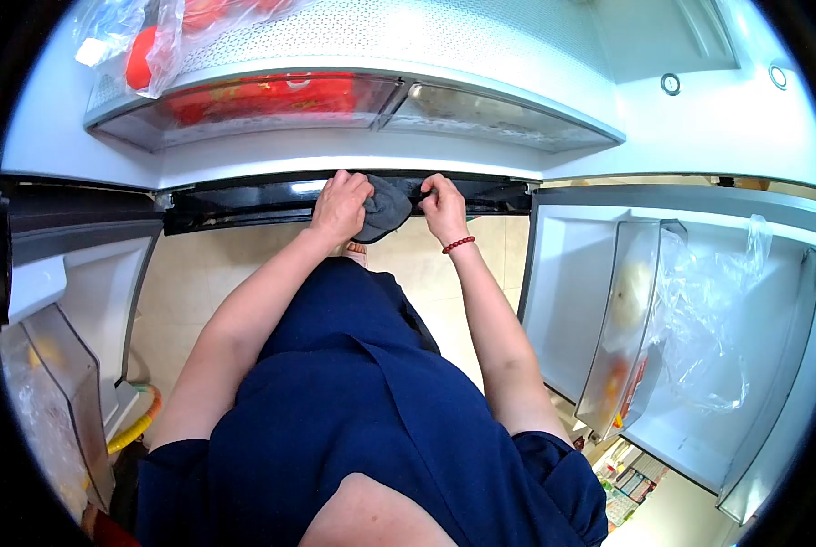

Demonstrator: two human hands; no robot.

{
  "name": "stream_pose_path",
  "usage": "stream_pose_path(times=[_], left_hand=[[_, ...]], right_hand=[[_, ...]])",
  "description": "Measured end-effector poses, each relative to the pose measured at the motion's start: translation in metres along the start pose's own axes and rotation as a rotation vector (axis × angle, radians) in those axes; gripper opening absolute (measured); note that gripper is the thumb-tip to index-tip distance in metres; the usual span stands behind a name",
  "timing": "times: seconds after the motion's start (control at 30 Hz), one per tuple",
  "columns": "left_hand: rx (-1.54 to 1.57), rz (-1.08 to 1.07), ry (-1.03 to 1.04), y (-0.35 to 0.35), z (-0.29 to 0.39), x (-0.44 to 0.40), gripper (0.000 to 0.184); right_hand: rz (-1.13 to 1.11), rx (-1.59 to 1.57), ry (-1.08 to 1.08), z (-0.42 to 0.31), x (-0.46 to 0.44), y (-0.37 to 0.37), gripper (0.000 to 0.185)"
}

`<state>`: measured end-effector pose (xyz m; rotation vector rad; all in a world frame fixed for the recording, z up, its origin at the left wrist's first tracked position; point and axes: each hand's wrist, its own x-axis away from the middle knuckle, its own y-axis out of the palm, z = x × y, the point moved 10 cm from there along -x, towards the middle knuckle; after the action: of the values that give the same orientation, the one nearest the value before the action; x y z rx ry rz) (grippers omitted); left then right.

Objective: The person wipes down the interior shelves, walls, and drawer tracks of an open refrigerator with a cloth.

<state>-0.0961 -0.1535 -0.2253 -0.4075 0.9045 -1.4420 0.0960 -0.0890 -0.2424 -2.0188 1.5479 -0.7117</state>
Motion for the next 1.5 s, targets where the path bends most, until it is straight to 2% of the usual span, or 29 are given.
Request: stream_pose_path(times=[0.1, 0.13, 0.23, 0.27, 0.37, 0.5, 0.6, 0.77, 0.9, 1.13, 1.33, 1.5], left_hand=[[0.008, -0.02, -0.017, 0.002, 0.0, -0.001, 0.02], [0.012, -0.034, -0.028, 0.004, -0.002, -0.001, 0.023], [0.013, -0.05, -0.035, 0.004, -0.002, -0.001, 0.026], [0.012, -0.05, -0.033, 0.004, -0.001, -0.001, 0.026], [0.013, -0.048, -0.027, 0.004, -0.001, 0.0, 0.026], [0.0, -0.07, -0.036, 0.003, 0.0, -0.001, 0.027], [-0.006, -0.066, -0.033, 0.004, -0.001, -0.001, 0.026], [0.011, -0.045, -0.022, 0.001, 0.0, -0.001, 0.026], [0.006, -0.006, -0.014, -0.002, 0.002, -0.001, 0.019], [0.0, -0.014, -0.015, -0.001, 0.001, -0.001, 0.019], [0.002, -0.061, -0.032, 0.004, -0.002, -0.001, 0.024], [0.009, -0.097, -0.042, 0.007, -0.004, 0.0, 0.028]], right_hand=[[0.049, -0.013, 0.048, 0.013, 0.0, -0.001, 0.015], [0.114, 0.083, -0.038, 0.001, 0.002, -0.004, 0.017], [0.201, 0.108, -0.209, -0.02, 0.002, -0.005, 0.016], [0.192, 0.14, -0.247, -0.023, 0.0, -0.002, 0.016], [0.115, 0.184, -0.118, -0.032, -0.002, 0.009, 0.015], [0.199, 0.322, -0.362, -0.045, 0.001, 0.012, 0.008], [0.152, 0.476, -0.399, -0.055, 0.0, 0.018, 0.006], [0.13, 0.569, -0.342, -0.056, -0.003, 0.023, 0.01], [0.07, 0.593, -0.343, -0.049, -0.007, 0.029, 0.012], [-0.114, 0.367, -0.302, -0.035, -0.011, 0.027, 0.011], [-0.158, 0.276, -0.243, -0.032, -0.001, 0.02, 0.01], [-0.1, 0.233, -0.216, -0.025, 0.007, 0.009, 0.009]])
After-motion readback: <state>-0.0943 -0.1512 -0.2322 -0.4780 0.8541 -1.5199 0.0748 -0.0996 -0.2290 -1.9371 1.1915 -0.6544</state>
